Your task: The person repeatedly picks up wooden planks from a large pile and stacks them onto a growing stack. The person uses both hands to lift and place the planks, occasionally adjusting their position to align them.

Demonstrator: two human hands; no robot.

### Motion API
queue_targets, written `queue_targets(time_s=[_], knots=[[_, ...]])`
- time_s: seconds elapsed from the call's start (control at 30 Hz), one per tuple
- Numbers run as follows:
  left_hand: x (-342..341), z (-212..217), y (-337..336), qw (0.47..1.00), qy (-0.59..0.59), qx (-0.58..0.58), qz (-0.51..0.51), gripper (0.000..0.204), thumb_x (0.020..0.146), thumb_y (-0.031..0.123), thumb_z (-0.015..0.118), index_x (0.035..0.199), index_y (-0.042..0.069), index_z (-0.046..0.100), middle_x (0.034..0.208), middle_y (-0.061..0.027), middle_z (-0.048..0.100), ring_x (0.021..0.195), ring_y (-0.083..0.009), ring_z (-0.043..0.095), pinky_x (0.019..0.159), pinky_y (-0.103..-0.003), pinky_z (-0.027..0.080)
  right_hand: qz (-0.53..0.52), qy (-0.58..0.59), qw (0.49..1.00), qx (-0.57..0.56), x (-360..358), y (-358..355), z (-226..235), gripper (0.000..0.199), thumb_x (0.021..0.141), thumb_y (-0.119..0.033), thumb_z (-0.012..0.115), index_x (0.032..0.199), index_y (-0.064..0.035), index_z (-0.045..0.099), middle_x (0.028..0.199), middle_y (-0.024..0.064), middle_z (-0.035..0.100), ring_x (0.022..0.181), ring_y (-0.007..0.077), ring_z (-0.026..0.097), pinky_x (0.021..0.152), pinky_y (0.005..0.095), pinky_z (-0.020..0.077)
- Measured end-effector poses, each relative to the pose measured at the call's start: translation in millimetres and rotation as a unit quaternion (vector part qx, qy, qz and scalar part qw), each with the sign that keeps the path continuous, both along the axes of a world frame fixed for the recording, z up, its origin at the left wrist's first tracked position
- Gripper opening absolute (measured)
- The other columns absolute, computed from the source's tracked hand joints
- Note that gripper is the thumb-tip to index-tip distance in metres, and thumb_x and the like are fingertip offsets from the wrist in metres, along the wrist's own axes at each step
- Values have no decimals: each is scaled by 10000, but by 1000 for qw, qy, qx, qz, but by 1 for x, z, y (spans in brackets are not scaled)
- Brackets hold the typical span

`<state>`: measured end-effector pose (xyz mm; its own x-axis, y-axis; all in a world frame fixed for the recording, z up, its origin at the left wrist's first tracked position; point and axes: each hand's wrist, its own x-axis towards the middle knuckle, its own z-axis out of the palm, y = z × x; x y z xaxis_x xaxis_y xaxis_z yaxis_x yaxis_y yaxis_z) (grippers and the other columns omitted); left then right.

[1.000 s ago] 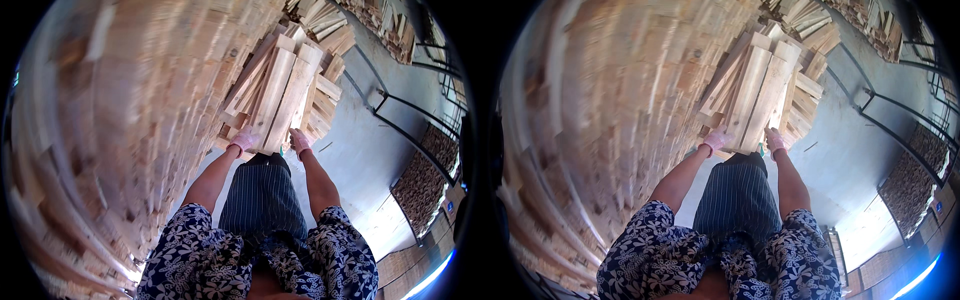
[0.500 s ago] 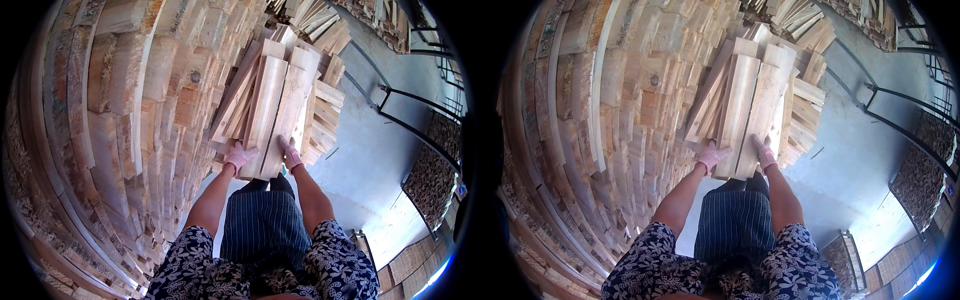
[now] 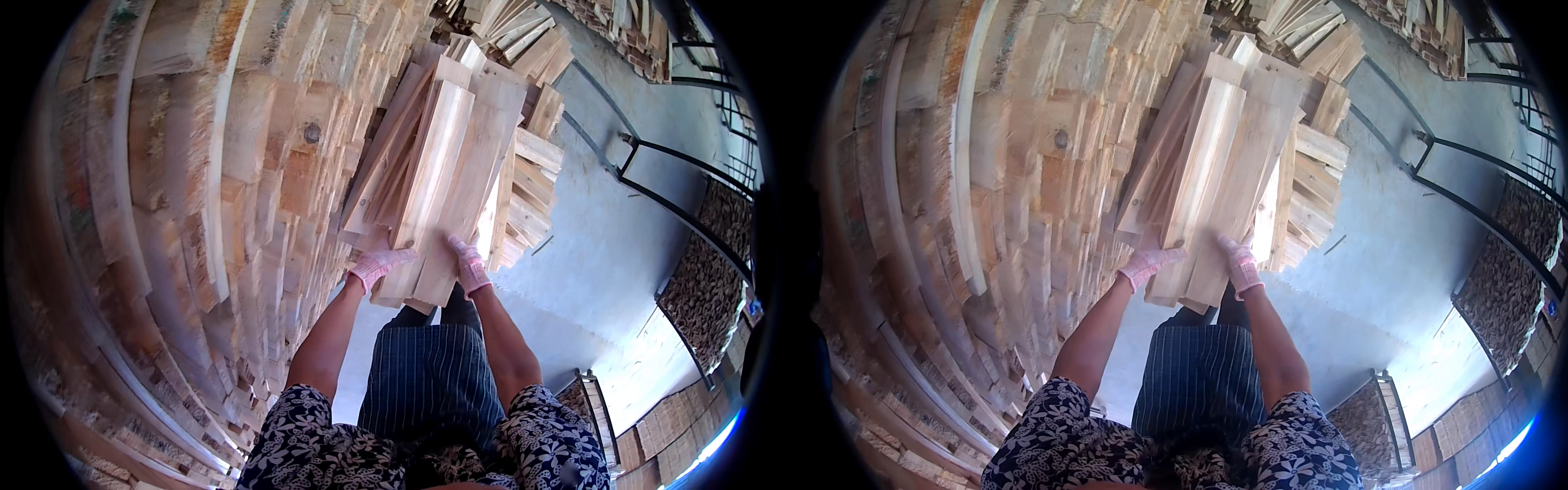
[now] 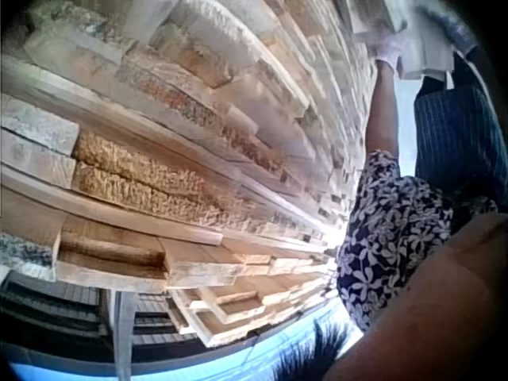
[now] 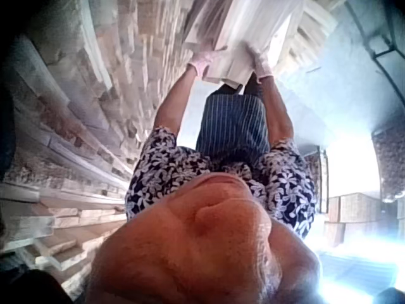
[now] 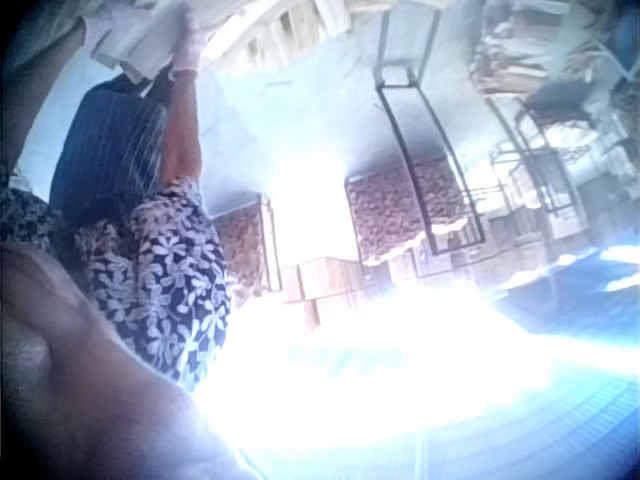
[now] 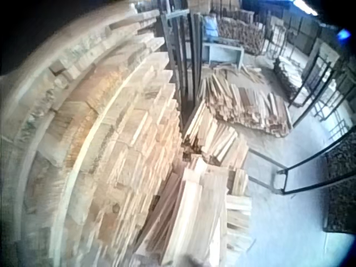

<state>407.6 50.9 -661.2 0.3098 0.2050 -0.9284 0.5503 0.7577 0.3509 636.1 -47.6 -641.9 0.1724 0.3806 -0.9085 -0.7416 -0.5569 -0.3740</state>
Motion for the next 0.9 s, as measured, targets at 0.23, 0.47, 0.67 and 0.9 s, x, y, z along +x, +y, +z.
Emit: queue_targets(time_s=[0.23,0.47,0.67,0.9], knots=[[67,146,9,985,-76,-45,151,881,793,224,857,1472,-16,349,1219,-166,643,1131,-221,638,905,-355,560,-13,58,997,56,56,11,115,857,890,-160,755,1553,-138,212,1350,164,561,1151,287,643,920,450,598],[89,243,-46,974,-80,-62,204,625,850,159,812,1345,20,458,1171,-110,653,1064,-191,661,888,-350,566,111,126,985,40,100,-2,218,728,925,-219,718,1512,-39,328,1360,147,581,1154,245,648,989,383,559],[120,383,-92,901,-47,-202,382,484,913,139,739,1333,55,513,1214,-90,637,1105,-216,660,960,-388,572,250,231,939,-40,140,-2,331,667,923,-288,710,1467,-11,441,1290,145,652,1088,229,695,969,377,571],[117,383,-57,865,-155,-232,416,572,932,299,708,1395,55,478,1286,-137,621,1147,-286,650,998,-477,554,241,273,922,-133,149,30,331,587,922,-374,697,1367,-13,570,1212,152,701,991,247,731,886,409,606]])
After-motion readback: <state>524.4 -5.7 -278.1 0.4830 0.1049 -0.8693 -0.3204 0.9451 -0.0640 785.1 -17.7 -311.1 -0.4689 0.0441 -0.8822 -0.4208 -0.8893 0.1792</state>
